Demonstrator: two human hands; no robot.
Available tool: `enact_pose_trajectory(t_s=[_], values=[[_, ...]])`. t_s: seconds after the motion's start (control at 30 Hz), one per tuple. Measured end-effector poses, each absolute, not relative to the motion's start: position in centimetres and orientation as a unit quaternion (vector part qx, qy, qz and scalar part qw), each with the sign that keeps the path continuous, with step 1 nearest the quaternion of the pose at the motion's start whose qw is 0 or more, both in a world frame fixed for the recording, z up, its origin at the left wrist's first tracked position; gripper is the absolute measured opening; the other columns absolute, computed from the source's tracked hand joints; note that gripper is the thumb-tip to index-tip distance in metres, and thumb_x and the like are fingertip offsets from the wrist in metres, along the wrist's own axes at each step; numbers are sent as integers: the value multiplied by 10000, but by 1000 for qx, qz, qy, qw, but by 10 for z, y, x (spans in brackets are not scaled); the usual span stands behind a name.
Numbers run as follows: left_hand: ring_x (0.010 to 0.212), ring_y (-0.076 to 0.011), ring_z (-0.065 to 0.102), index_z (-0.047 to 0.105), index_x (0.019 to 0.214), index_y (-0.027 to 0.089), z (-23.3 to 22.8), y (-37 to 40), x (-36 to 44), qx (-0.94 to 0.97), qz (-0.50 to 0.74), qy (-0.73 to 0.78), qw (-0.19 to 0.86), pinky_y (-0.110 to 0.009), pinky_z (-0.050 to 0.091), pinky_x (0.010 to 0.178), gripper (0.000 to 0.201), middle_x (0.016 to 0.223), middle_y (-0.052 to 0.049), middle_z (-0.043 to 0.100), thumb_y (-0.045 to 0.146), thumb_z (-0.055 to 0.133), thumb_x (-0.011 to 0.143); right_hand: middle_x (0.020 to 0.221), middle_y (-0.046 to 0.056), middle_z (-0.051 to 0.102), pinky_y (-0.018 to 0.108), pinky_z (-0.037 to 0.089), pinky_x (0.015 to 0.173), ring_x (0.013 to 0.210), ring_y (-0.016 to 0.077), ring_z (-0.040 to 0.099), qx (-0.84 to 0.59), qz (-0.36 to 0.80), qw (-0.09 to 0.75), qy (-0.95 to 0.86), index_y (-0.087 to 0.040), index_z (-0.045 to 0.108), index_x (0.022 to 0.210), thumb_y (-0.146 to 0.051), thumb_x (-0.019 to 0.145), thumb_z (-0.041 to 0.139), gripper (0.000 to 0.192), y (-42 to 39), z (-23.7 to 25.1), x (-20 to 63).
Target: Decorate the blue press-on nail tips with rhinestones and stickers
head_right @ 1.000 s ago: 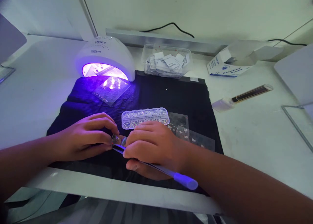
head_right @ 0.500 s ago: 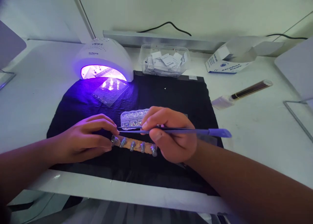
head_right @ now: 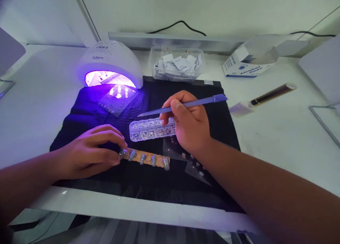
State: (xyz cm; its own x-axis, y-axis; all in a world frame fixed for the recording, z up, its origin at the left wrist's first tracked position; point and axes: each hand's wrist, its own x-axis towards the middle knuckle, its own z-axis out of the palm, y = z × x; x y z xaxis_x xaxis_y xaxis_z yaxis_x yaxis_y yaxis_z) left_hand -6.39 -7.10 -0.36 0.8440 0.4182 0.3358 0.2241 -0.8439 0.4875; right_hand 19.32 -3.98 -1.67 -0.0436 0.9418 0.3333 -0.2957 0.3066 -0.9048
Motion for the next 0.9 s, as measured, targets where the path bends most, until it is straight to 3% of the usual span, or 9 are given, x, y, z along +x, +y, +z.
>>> enact_pose_trajectory(t_s=[0.33, 0.9], values=[[977, -182, 587, 604, 939, 199, -4, -70, -63, 942, 214, 167, 197, -370, 490, 860, 54, 1060, -55, 660, 184, 553, 949, 588, -33, 637, 240, 490, 465, 501, 115, 592, -338, 553, 601, -468, -220, 618, 725, -405, 800, 730, 228, -31, -19, 200], [932, -172, 613, 606, 972, 214, -1, -70, -65, 954, 208, 162, 145, -365, 451, 845, 82, 1059, -39, 693, 207, 524, 966, 577, -37, 627, 248, 471, 457, 480, 112, 575, -344, 545, 606, -467, -215, 608, 727, -413, 806, 709, 236, -32, -19, 196]])
